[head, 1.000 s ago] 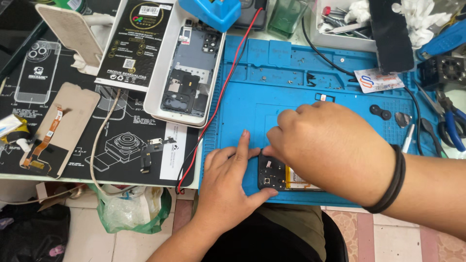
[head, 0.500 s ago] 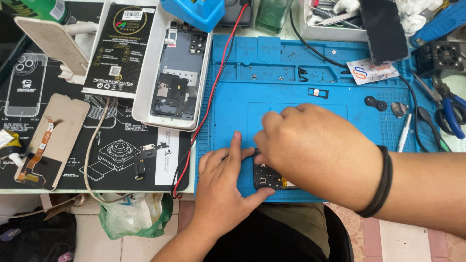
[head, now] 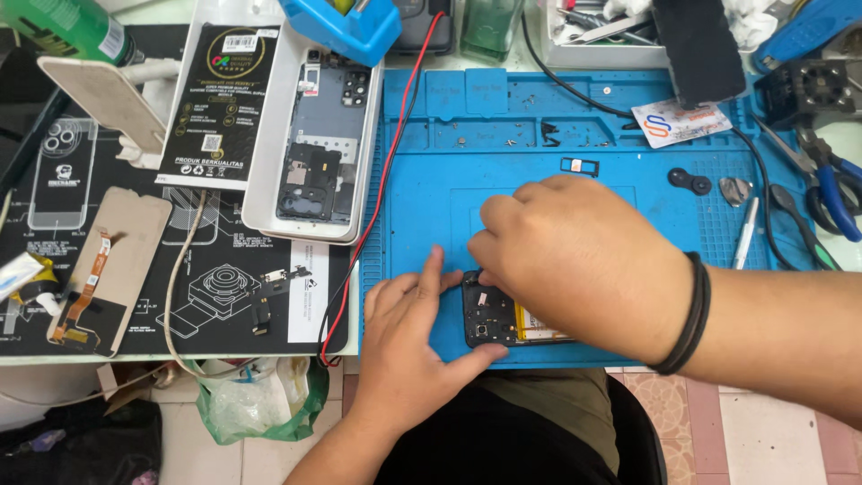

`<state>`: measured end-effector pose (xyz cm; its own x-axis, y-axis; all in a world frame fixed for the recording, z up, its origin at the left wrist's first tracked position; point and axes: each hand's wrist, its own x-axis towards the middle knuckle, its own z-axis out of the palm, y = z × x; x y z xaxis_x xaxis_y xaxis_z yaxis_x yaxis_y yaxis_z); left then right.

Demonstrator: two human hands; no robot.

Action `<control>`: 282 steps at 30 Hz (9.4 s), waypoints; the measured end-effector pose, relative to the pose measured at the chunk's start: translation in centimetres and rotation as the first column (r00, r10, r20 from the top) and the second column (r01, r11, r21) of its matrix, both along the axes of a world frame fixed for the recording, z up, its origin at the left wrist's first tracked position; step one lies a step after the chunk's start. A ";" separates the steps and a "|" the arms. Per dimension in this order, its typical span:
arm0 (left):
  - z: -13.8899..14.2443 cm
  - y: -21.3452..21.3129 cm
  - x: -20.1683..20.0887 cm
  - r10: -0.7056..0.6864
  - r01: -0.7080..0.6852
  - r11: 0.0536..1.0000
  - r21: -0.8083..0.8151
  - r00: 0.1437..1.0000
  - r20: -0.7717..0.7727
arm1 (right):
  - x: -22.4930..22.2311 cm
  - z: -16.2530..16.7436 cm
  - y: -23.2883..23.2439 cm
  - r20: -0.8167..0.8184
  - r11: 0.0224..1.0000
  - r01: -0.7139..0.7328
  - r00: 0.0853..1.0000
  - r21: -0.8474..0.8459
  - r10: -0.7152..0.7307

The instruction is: The person works on a disassembled smartphone lying on a blue repair mat, using a screwdriver-like pry tool to work around the battery inside the phone chassis. They reposition the phone and the tool repeatedly, then set the tool down and reach for another item on the workbench.

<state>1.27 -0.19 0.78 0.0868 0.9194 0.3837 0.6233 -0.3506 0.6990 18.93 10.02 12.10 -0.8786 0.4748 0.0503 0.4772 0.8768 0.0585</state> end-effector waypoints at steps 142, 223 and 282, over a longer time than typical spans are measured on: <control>0.7 0.0 0.2 0.008 0.001 0.999 0.048 0.980 -0.199 | -2.2 1.8 -0.1 0.129 0.999 0.002 0.992 -0.049 0.005; 0.0 0.6 -0.7 0.064 -0.066 0.996 -0.055 0.997 -0.034 | 4.4 -3.2 -1.3 -0.276 0.824 0.344 0.824 -0.450 -0.495; -0.6 0.1 -0.9 -0.007 0.006 1.000 -0.027 0.999 -0.048 | -2.6 1.1 0.9 0.225 0.984 -0.031 0.972 -0.176 0.070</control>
